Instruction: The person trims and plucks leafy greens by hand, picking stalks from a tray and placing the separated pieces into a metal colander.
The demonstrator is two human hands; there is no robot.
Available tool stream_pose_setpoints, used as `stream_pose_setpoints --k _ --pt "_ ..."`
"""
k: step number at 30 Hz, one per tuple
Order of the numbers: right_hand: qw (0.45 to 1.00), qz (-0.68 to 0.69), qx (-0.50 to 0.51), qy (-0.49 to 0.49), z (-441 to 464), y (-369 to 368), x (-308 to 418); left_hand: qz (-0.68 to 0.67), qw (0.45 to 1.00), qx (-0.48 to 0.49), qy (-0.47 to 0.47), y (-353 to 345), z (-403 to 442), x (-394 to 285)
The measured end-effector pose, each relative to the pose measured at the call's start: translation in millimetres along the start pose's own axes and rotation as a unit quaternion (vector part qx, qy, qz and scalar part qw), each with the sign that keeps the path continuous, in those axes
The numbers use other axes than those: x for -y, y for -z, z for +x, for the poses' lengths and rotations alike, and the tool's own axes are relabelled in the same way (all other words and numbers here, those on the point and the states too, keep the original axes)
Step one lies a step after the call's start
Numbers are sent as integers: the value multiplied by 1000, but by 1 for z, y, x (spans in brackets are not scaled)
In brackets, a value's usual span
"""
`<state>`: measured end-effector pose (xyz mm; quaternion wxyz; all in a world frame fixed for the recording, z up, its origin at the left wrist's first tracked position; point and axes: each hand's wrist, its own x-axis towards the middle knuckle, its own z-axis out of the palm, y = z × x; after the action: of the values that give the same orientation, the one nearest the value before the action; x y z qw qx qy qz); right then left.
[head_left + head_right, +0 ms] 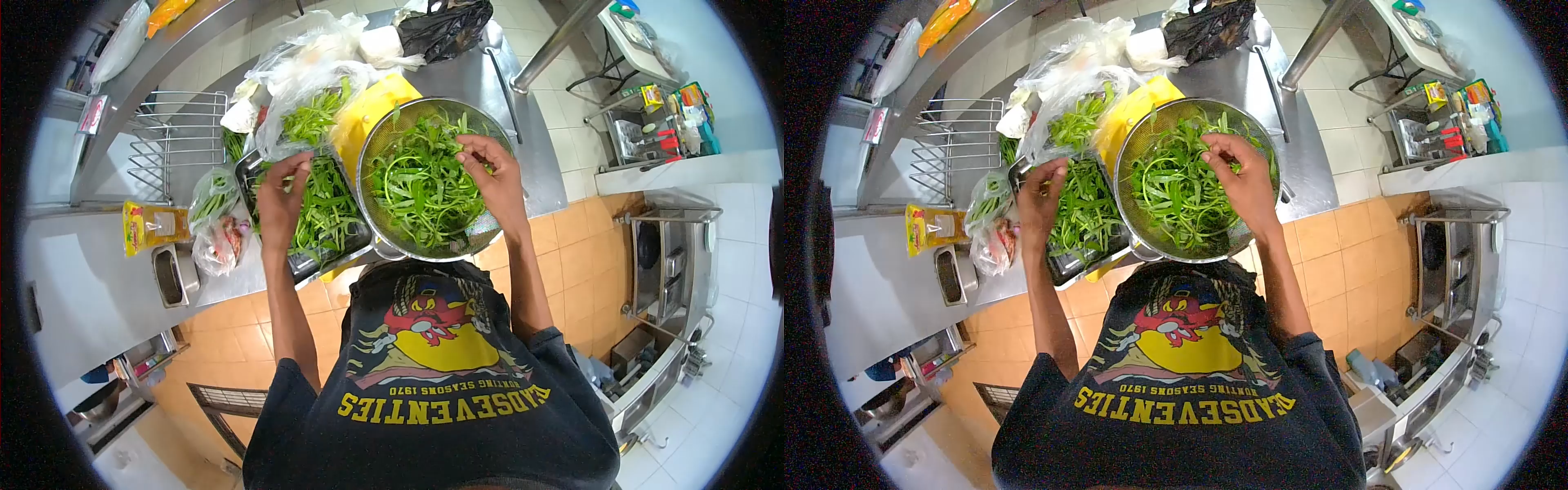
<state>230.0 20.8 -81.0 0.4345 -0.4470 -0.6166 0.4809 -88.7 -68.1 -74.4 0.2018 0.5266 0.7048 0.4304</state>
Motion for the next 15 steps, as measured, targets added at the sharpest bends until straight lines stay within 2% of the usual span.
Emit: stream_pose_setpoints --k 2,5,8,11,12,15 --pt "1000 -10 -1 7 -1 -1 2 -90 995 28 -43 -24 0 0" --pt "1000 -24 -2 17 -2 -1 1 -125 989 73 -10 -60 -3 -27" --pt "999 -33 1 25 -4 -1 3 -148 983 105 -37 -90 -6 -66" --pt "999 -35 10 41 -5 -1 4 -173 973 139 -66 -114 -5 -73" --pt "998 -35 14 47 -6 -1 4 -212 965 148 -49 -119 -5 -77" --pt "998 -37 16 44 -7 0 8 -161 973 162 -42 -119 -3 -87"
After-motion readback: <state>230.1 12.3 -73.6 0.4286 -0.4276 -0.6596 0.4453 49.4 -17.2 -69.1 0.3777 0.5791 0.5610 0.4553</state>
